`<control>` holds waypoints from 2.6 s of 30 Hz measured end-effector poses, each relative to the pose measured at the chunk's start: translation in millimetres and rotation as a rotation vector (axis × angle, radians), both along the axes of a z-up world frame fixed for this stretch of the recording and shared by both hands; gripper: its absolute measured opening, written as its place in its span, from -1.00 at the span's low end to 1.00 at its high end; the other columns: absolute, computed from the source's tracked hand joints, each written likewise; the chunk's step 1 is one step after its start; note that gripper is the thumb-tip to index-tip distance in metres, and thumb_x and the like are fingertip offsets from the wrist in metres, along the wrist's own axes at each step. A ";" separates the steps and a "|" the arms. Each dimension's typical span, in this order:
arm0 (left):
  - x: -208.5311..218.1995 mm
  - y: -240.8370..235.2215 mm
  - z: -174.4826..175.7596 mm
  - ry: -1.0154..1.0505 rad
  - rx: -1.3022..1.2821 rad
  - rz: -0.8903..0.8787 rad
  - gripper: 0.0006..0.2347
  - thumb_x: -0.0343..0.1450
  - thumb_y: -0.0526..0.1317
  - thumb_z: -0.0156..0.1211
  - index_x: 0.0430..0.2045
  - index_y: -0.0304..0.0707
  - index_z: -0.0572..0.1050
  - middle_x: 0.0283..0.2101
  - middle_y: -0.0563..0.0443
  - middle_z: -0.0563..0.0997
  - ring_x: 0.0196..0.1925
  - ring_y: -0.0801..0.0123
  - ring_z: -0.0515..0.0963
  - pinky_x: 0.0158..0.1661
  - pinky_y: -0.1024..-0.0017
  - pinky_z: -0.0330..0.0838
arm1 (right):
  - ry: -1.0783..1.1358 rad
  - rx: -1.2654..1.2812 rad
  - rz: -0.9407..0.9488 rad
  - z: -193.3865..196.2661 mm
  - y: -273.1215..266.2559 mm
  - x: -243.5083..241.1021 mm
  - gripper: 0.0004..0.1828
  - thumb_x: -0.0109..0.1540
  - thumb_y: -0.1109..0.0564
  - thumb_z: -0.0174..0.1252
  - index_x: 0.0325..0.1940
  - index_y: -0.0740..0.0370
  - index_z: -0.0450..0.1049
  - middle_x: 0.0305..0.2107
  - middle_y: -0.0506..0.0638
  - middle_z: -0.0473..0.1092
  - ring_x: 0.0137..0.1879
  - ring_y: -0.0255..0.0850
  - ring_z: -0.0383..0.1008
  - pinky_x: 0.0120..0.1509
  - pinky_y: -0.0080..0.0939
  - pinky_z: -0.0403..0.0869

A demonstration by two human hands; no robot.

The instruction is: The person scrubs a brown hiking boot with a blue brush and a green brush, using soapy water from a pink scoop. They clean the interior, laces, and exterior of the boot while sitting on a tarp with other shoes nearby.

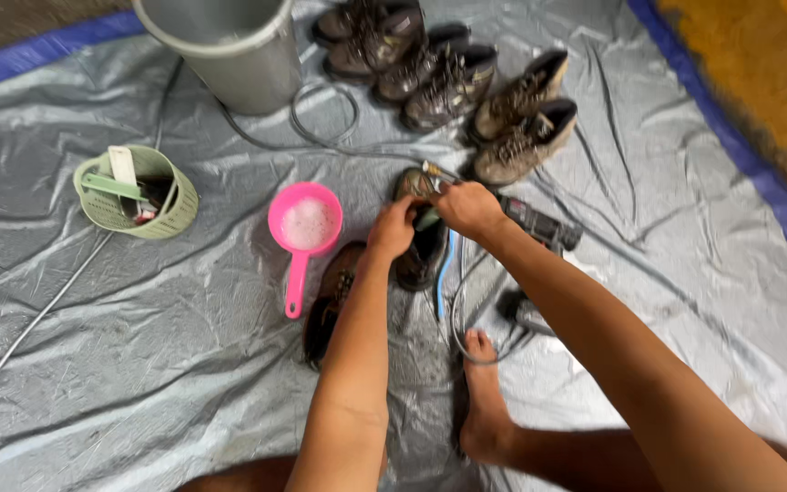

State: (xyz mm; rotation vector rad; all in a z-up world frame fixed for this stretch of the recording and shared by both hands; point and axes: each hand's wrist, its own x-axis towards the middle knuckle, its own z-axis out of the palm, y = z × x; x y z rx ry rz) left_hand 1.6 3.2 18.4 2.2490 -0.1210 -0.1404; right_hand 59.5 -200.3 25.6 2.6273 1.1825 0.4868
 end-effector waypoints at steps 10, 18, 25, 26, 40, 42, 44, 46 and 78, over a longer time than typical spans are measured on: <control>-4.1 -2.8 -19.2 -0.014 -0.017 0.008 -0.70 0.64 -0.33 -0.03 0.25 -0.09 0.52 0.00 -0.32 0.70 0.21 -0.22 0.59 0.24 -0.07 0.52 | 0.297 0.056 -0.064 21.2 0.8 -21.0 -0.76 0.33 0.16 0.12 -0.31 0.23 0.68 -0.47 0.23 0.61 -0.40 0.15 0.69 -0.36 0.20 0.61; 6.1 -2.4 -36.6 0.031 -0.102 0.090 -0.71 0.66 -0.26 0.00 0.24 -0.22 0.58 0.08 -0.38 0.70 0.26 -0.25 0.62 0.29 -0.08 0.50 | 0.242 0.117 -0.085 -25.6 -25.0 17.6 -0.71 0.30 -0.07 0.27 -0.10 0.19 0.61 -0.37 0.14 0.60 -0.36 0.12 0.68 -0.34 0.12 0.59; 0.8 -1.6 -33.1 -0.146 -0.027 0.049 -0.75 0.55 -0.36 0.05 0.02 -0.26 0.66 -0.14 -0.49 0.70 0.04 -0.43 0.64 0.08 -0.21 0.60 | 0.170 -0.011 0.168 72.4 9.1 -3.4 -0.88 0.28 -0.01 0.20 -0.13 -0.08 0.58 -0.25 -0.10 0.54 -0.23 -0.07 0.66 -0.28 -0.02 0.65; -4.8 -2.8 -15.4 -0.188 0.005 0.008 -0.76 0.55 -0.38 0.03 -0.01 -0.31 0.66 -0.18 -0.52 0.70 0.01 -0.43 0.66 0.07 -0.21 0.59 | 0.207 -0.047 0.096 85.4 0.6 0.2 -0.88 0.31 -0.06 0.22 -0.15 -0.10 0.61 -0.30 -0.11 0.57 -0.25 -0.09 0.69 -0.27 -0.01 0.66; -20.8 2.8 0.8 -0.107 -0.127 -0.012 -0.63 0.57 -0.48 -0.06 0.23 -0.30 0.58 -0.05 -0.49 0.69 0.08 -0.40 0.65 0.06 -0.20 0.58 | 0.245 0.017 -0.034 58.8 -19.5 -4.4 -0.78 0.33 -0.18 0.22 -0.23 -0.09 0.65 -0.39 -0.10 0.62 -0.34 -0.07 0.70 -0.26 -0.02 0.66; -14.3 3.0 -5.0 -0.089 -0.159 0.007 -0.63 0.62 -0.48 -0.10 0.32 -0.35 0.52 0.05 -0.48 0.68 0.13 -0.36 0.66 0.09 -0.17 0.58 | 0.234 0.083 -0.048 43.9 -28.9 6.9 -0.72 0.34 -0.22 0.16 -0.18 -0.06 0.61 -0.37 -0.08 0.59 -0.36 0.00 0.68 -0.29 0.05 0.65; -13.7 1.5 -14.0 -0.018 -0.144 0.023 -0.60 0.65 -0.49 -0.20 0.34 -0.25 0.49 0.09 -0.43 0.66 0.19 -0.32 0.65 0.08 -0.20 0.63 | 0.374 0.073 -0.118 11.1 -36.7 -3.1 -0.81 0.28 -0.16 0.34 -0.30 -0.09 0.66 -0.44 -0.14 0.62 -0.33 -0.09 0.70 -0.23 -0.05 0.67; -19.4 -0.2 -4.2 0.012 -0.117 0.010 -0.61 0.65 -0.47 -0.18 0.34 -0.19 0.48 0.09 -0.39 0.64 0.21 -0.29 0.64 0.12 -0.19 0.62 | 0.316 0.057 -0.120 -5.7 -16.9 -23.0 -0.84 0.26 -0.12 0.32 -0.30 -0.08 0.65 -0.43 -0.12 0.61 -0.37 -0.08 0.69 -0.29 -0.02 0.65; -21.0 2.3 -18.9 0.001 -0.008 0.056 -0.65 0.63 -0.32 -0.10 0.23 0.14 0.55 -0.03 -0.37 0.69 0.18 -0.29 0.65 0.22 -0.13 0.56 | 0.169 0.213 -0.091 16.7 -24.0 -26.9 -0.80 0.40 -0.10 0.18 -0.05 -0.07 0.65 -0.21 -0.02 0.55 -0.42 0.06 0.65 -0.39 0.10 0.59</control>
